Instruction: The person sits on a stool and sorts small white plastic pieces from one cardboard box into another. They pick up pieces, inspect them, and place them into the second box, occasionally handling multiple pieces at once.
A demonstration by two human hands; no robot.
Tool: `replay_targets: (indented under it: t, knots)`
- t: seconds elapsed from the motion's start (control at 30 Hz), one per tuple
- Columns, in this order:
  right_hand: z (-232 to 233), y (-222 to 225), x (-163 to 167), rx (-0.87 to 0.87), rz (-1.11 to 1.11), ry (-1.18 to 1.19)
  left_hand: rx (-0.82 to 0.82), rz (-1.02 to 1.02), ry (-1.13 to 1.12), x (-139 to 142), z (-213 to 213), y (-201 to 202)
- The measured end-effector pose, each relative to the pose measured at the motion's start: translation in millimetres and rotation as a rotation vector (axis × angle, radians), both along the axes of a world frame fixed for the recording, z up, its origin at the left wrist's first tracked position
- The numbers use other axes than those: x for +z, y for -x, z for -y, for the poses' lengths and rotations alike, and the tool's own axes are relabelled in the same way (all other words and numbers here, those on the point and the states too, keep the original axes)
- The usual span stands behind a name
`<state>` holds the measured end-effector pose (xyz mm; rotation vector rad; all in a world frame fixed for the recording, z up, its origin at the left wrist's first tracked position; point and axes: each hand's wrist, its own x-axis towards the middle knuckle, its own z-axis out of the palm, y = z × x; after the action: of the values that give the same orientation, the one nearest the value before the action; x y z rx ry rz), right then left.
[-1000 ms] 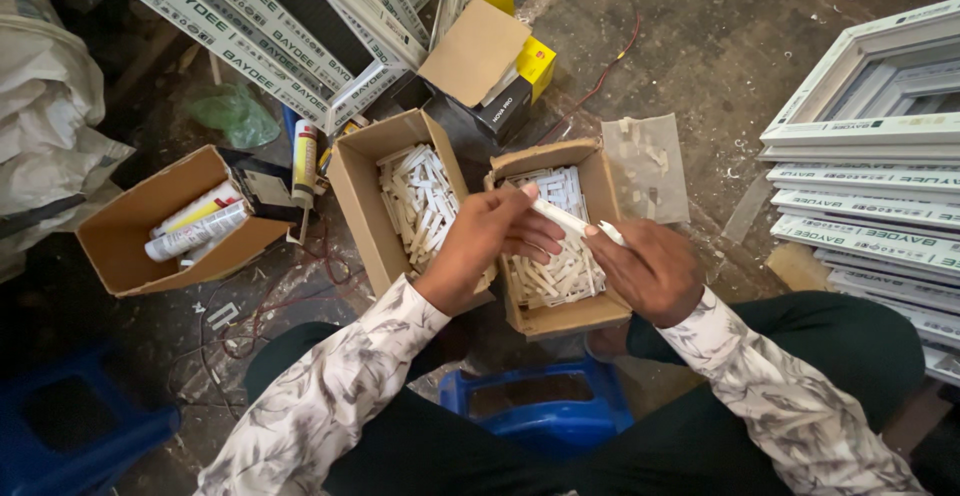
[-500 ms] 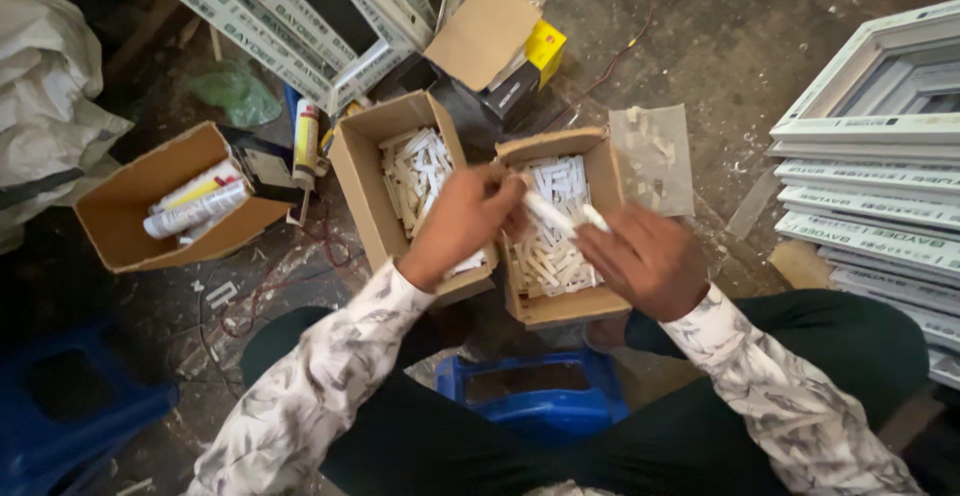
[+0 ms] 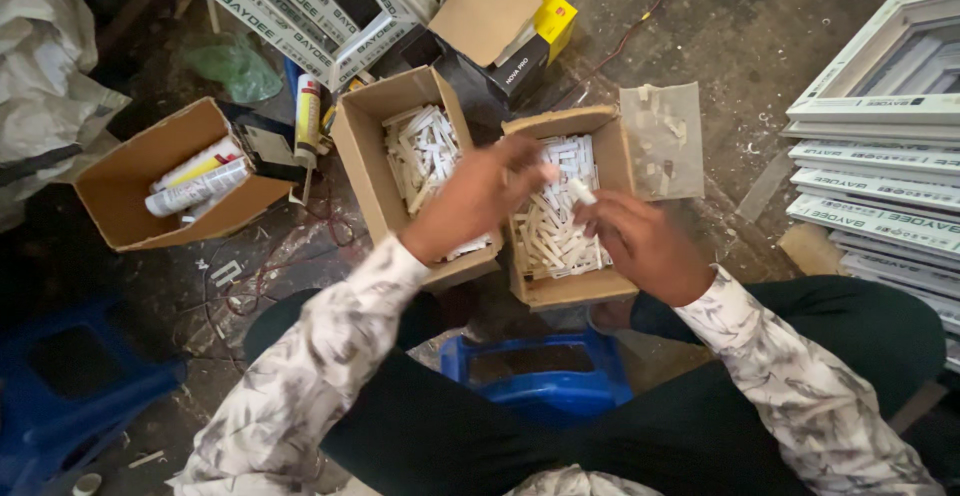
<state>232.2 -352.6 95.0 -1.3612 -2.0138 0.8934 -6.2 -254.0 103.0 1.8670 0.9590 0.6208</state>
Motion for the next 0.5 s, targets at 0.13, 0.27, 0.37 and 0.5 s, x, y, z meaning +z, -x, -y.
replay_targets:
  t: [0.13, 0.27, 0.37, 0.5]
  knots:
    - [8.5, 0.2, -34.2, -0.082, -0.517, 0.453, -0.074, 0.053, 0.242, -13.2, 33.7, -31.4]
    - [1.9, -4.9, -50.6, -0.129, -0.754, 0.428, 0.188, 0.26, 0.36, -29.4, 27.3, -38.3]
    - [-4.3, -4.1, -49.9, -0.153, -0.804, 0.416, 0.147, 0.202, 0.363, -31.6, 19.5, -32.7]
    - [-4.7, 2.4, -51.1, -0.139, -0.795, 0.448, 0.142, 0.089, 0.284, -20.9, 25.2, -29.6]
